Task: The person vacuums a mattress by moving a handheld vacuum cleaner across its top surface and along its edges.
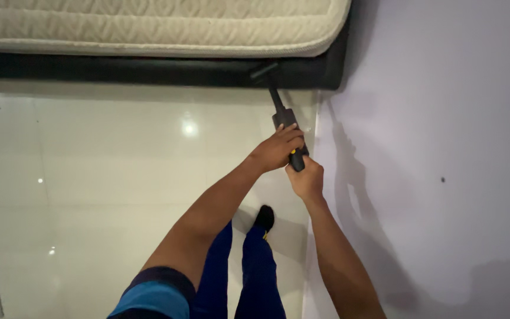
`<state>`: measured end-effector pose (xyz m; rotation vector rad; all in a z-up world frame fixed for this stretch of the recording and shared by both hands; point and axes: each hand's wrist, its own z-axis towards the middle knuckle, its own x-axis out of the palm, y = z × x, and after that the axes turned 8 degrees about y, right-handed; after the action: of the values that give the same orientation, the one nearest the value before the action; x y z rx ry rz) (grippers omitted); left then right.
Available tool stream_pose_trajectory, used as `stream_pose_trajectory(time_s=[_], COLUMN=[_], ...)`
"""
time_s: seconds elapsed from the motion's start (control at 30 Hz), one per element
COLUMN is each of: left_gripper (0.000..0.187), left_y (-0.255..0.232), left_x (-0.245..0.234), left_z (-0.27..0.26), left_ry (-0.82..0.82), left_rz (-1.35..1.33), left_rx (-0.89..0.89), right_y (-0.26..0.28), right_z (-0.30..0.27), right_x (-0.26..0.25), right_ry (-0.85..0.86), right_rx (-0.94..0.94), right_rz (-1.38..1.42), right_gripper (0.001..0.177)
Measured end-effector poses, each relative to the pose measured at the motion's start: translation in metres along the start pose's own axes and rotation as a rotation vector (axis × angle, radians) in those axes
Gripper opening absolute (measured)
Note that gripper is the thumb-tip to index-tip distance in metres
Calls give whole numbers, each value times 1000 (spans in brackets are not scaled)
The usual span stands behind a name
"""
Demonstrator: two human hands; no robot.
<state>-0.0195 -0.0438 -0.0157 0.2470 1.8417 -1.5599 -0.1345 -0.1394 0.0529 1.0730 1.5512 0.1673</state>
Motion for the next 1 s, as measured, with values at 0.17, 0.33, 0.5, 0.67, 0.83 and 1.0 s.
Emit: stream_pose_trajectory(time_s=[0.17, 0.33, 0.5, 0.67, 0.83, 1.0], left_gripper=[29, 26, 23, 23, 27, 29], left_y=[-10, -20, -17, -2, 12, 26], left_x=[27, 38, 27, 10, -8, -25], left_z=[18, 26, 13, -6, -30, -53], left_ry=[50, 98, 191, 139, 111, 56], left_rz=[-3, 66, 141, 146, 100, 102], left_rx=[11, 7, -99, -128, -201, -234], right_y=[-28, -46, -38, -23, -3, 22], right_z=[-6, -16, -14, -7, 1, 2], right_x=[-6, -4, 5, 24, 42, 64], right_ry=[-1, -72, 39, 60, 122, 172], right_rx=[122, 30, 91, -39, -69, -94], right_rz=[-14, 102, 92, 97, 85, 84], right_gripper=[24, 21, 20, 18, 17, 19])
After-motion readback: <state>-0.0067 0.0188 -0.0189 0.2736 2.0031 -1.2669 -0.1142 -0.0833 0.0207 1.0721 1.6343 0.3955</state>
